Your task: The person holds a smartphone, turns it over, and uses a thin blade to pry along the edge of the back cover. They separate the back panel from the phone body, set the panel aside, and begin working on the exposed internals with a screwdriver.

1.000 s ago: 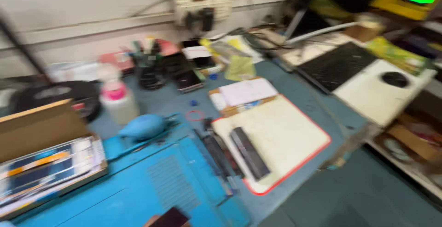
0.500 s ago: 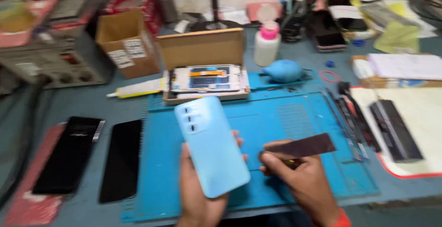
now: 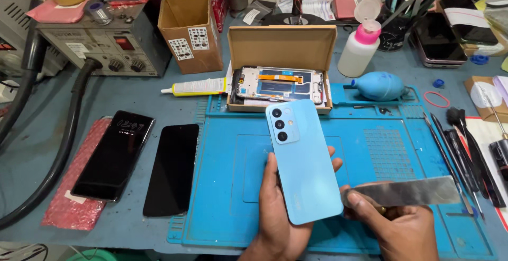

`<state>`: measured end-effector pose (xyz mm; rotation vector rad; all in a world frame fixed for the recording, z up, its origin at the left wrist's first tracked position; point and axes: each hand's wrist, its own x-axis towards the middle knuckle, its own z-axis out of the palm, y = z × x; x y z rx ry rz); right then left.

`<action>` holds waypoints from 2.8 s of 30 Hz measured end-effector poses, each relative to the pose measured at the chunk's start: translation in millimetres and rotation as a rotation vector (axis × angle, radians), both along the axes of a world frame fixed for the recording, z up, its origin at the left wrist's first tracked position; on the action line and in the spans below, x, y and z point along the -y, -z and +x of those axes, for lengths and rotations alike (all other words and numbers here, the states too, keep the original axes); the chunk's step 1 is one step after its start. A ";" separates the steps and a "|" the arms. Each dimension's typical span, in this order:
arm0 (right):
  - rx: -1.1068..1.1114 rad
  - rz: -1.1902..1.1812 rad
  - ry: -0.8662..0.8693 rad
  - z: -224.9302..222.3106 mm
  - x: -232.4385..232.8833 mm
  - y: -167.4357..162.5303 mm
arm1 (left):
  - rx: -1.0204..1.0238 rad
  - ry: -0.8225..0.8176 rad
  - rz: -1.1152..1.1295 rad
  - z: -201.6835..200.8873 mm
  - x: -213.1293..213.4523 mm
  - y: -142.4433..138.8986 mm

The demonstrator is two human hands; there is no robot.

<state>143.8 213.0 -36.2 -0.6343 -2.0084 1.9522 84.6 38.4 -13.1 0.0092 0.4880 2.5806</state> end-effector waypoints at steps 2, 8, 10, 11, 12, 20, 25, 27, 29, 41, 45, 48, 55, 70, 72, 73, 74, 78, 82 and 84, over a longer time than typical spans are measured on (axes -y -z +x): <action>-0.011 -0.006 0.015 -1.1 3.0 -1.8 | 0.016 -0.003 0.014 -1.4 -0.9 -2.1; -0.044 0.003 0.015 -0.6 3.2 -1.8 | -0.017 -0.004 -0.013 -2.7 -3.7 -6.7; -0.022 -0.025 0.037 -1.5 3.3 -1.7 | -0.036 -0.011 -0.018 -1.7 -3.7 -7.0; -0.028 -0.027 0.039 -2.2 3.4 -2.1 | -0.045 -0.015 -0.021 -1.8 -3.7 -7.1; -0.032 -0.030 0.040 -2.8 4.0 -2.8 | -0.052 -0.019 -0.025 -1.4 -3.6 -7.3; -0.046 0.114 0.059 -0.9 24.0 -10.5 | -0.076 -0.102 -0.152 4.1 -6.2 -7.2; -0.058 0.374 0.054 3.3 35.3 -12.9 | -0.040 -0.214 -0.247 11.6 -13.7 -8.1; -0.044 0.355 0.062 3.3 35.5 -13.1 | 0.023 -0.248 -0.274 11.5 -18.1 -9.5; -0.045 0.334 0.051 2.4 33.7 -13.0 | 0.023 -0.262 -0.300 12.7 -20.1 -11.2; 0.005 0.108 -0.046 -3.6 14.9 -15.9 | 0.041 -0.222 -0.205 10.4 -22.2 -8.0; 0.044 0.056 -0.060 -1.8 8.1 -23.9 | 0.016 -0.201 -0.141 12.8 -20.1 -7.4; 0.067 0.044 -0.053 0.2 7.2 -28.7 | -0.012 -0.190 -0.117 13.8 -19.6 -7.7; 0.072 -0.035 -0.031 9.7 2.9 -30.7 | -0.006 -0.147 -0.069 15.1 -24.2 -9.3; 0.104 -0.079 0.024 9.9 2.6 -30.4 | -0.010 -0.241 -0.040 19.0 -33.9 -9.4; 0.107 -0.106 0.028 8.4 2.8 -29.2 | 0.000 -0.265 -0.034 19.7 -34.7 -9.2; 0.111 -0.119 0.032 8.3 2.7 -28.3 | 0.000 -0.273 -0.027 19.6 -35.0 -9.2; 0.146 -0.120 0.039 8.0 2.3 -27.6 | 0.001 -0.280 -0.021 19.4 -35.0 -9.3; 0.188 -0.155 0.018 4.3 -1.0 -26.0 | 0.012 -0.294 -0.018 19.4 -34.7 -11.0; 0.286 -0.226 0.022 3.1 -4.3 -28.9 | 0.030 -0.299 -0.018 20.3 -35.3 -12.6; 0.271 -0.212 0.024 3.4 -3.4 -29.0 | 0.038 -0.307 -0.017 20.4 -36.4 -12.5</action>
